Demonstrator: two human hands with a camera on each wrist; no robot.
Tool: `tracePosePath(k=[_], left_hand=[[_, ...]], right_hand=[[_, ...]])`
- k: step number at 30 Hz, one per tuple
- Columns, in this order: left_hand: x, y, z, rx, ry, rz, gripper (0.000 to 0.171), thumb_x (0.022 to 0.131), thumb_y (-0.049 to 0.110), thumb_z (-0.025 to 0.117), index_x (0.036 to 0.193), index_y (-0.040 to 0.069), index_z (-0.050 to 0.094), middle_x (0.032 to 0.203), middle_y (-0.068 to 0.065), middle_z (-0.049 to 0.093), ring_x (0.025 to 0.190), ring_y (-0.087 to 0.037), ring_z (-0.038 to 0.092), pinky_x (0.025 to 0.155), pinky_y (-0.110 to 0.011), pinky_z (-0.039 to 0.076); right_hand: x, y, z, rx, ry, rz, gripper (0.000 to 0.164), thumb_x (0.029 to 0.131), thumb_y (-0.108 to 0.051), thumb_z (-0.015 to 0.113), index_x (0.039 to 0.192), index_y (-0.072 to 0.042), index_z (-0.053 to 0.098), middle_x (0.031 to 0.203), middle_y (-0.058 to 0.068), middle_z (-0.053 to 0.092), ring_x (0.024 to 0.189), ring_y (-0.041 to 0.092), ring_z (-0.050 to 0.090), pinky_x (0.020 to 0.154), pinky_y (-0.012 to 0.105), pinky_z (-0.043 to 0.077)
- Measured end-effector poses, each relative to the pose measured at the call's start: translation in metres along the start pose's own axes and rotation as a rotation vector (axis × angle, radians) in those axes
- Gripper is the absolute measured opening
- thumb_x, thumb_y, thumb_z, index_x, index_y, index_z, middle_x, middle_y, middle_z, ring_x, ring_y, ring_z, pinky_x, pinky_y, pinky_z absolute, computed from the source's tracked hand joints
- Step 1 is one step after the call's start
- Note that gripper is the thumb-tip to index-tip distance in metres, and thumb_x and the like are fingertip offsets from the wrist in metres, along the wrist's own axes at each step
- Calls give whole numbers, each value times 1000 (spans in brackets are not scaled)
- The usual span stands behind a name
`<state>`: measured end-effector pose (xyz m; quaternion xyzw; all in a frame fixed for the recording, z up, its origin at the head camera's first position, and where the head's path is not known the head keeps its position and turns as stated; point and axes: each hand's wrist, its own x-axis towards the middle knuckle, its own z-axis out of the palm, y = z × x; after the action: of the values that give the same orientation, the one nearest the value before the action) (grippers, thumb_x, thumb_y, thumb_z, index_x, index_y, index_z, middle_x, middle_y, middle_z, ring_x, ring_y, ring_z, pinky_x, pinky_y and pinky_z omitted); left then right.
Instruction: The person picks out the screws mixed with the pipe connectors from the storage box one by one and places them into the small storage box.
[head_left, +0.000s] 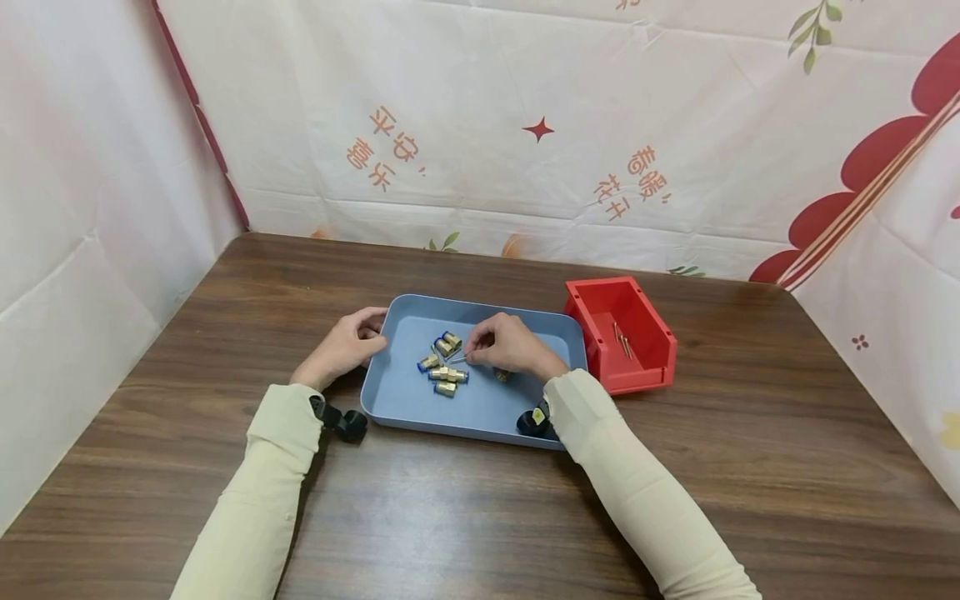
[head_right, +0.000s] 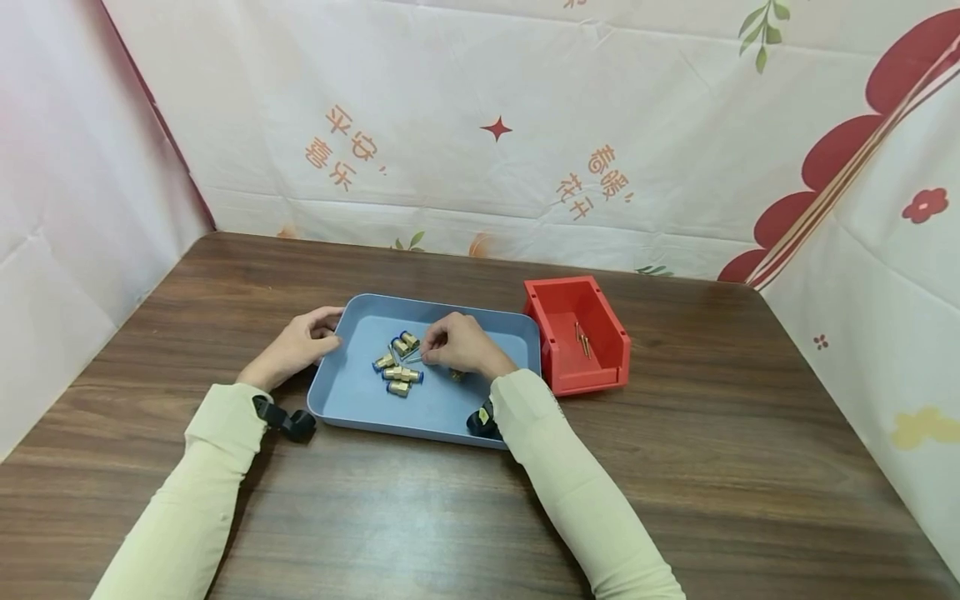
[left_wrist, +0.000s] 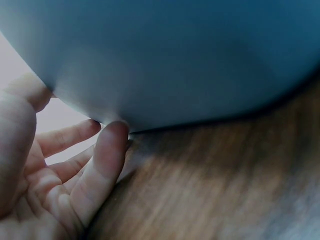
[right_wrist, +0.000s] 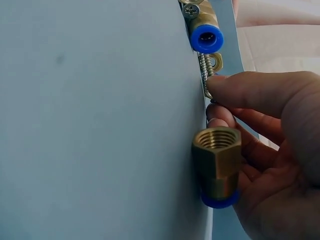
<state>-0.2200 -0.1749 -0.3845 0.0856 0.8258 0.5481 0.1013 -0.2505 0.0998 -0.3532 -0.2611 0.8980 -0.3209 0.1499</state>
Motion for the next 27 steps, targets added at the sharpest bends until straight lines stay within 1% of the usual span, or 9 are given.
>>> tracePosePath(k=[5, 10, 15, 20, 27], left_hand=[[1, -1, 1, -2, 2, 1, 55, 91, 8, 52, 144, 4, 38, 117, -21, 50, 90, -19, 50, 63, -28, 49], [1, -1, 0, 2, 1, 1, 55, 90, 8, 52, 143, 3, 38, 114, -20, 50, 88, -18, 51, 62, -28, 49], [0, -1, -1, -3, 2, 2, 56, 89, 7, 53, 143, 3, 39, 113, -20, 51, 86, -16, 50, 61, -27, 49], [0, -1, 0, -7, -2, 0, 56, 89, 8, 53, 143, 3, 38, 114, -19, 50, 87, -16, 50, 61, -27, 49], [-1, 0, -1, 2, -6, -5, 56, 90, 10, 52, 144, 4, 37, 118, -20, 49, 93, -21, 50, 65, -28, 50]], right_hand=[[-1, 0, -4, -9, -5, -19, 5, 84, -8, 70, 80, -10, 72, 76, 2, 65, 69, 14, 51, 64, 23, 43], [-3, -1, -9, -11, 7, -40, 5, 85, -7, 69, 80, -8, 72, 76, 3, 65, 68, 15, 51, 62, 23, 44], [-5, -5, -13, 0, 14, -55, 4, 84, -7, 68, 83, -7, 72, 78, 4, 66, 68, 16, 51, 62, 23, 46], [-8, -6, -17, 9, 34, -39, 5, 85, -9, 68, 86, -6, 72, 78, 5, 65, 69, 16, 52, 62, 24, 46], [-14, -4, -25, -4, 79, -20, 5, 85, -10, 68, 86, -7, 72, 78, 5, 63, 71, 17, 53, 65, 25, 46]])
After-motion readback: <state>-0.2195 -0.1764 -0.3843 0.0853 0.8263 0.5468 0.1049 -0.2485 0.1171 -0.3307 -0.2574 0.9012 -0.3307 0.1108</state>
